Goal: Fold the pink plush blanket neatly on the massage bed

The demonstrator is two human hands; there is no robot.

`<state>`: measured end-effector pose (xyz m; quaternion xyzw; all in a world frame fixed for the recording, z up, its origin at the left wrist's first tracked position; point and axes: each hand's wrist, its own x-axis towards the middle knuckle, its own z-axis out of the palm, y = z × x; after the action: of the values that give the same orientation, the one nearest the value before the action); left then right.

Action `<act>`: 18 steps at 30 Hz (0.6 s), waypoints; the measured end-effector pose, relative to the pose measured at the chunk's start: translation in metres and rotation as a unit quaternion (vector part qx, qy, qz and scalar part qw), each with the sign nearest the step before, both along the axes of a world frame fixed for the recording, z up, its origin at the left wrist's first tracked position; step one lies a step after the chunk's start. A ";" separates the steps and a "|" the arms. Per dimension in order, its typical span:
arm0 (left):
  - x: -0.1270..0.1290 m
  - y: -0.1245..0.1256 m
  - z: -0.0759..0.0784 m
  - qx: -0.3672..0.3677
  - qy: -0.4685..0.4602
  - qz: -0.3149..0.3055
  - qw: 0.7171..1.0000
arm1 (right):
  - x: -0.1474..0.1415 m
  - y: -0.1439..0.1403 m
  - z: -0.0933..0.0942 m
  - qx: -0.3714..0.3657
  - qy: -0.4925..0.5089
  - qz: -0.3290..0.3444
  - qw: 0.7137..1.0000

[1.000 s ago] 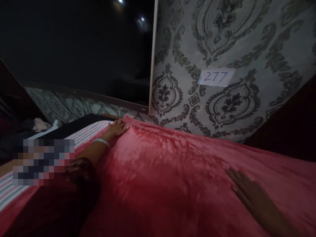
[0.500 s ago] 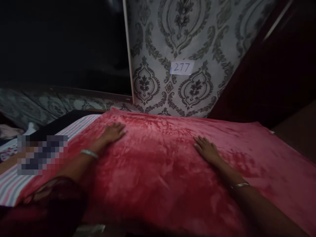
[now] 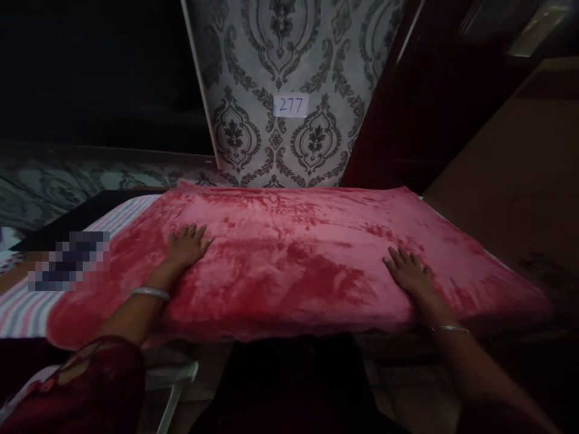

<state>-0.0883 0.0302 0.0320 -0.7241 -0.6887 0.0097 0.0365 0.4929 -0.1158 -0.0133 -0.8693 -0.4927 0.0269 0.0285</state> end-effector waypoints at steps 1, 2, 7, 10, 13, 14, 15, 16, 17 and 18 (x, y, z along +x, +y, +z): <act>0.007 -0.010 0.001 0.000 -0.007 0.010 1.000 | -0.003 -0.010 0.001 0.005 -0.006 -0.016 1.000; 0.017 -0.023 0.001 0.001 -0.015 -0.001 1.000 | -0.013 -0.018 0.001 0.015 -0.015 -0.014 1.000; 0.081 -0.098 -0.013 -0.037 -0.047 -0.238 0.969 | -0.095 -0.041 -0.006 0.061 -0.044 0.174 0.982; 0.083 -0.127 -0.021 -0.025 -0.051 -0.220 0.974 | -0.101 -0.059 -0.014 0.056 -0.058 0.153 0.985; 0.047 -0.140 -0.020 -0.011 -0.032 -0.153 0.988 | -0.059 -0.082 -0.019 0.061 -0.068 0.064 0.994; 0.031 -0.144 -0.018 -0.008 -0.023 -0.129 0.991 | -0.041 -0.090 -0.020 0.064 -0.066 0.037 0.995; 0.016 -0.147 -0.016 -0.005 -0.016 -0.105 0.994 | -0.025 -0.098 -0.021 0.066 -0.061 0.012 0.996; 0.001 -0.150 -0.014 -0.004 -0.010 -0.080 0.997 | -0.013 -0.104 -0.021 0.067 -0.057 -0.010 0.996; -0.010 -0.153 -0.012 -0.001 -0.007 -0.052 0.999 | -0.005 -0.109 -0.020 0.070 -0.055 -0.028 0.996; -0.018 -0.155 -0.011 0.002 -0.005 -0.023 1.000 | -0.003 -0.111 -0.019 0.074 -0.055 -0.040 0.995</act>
<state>-0.1065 -0.1252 0.0215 -0.7398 -0.6719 0.0041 0.0352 0.4901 -0.2270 -0.0321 -0.8839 -0.4591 -0.0588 0.0668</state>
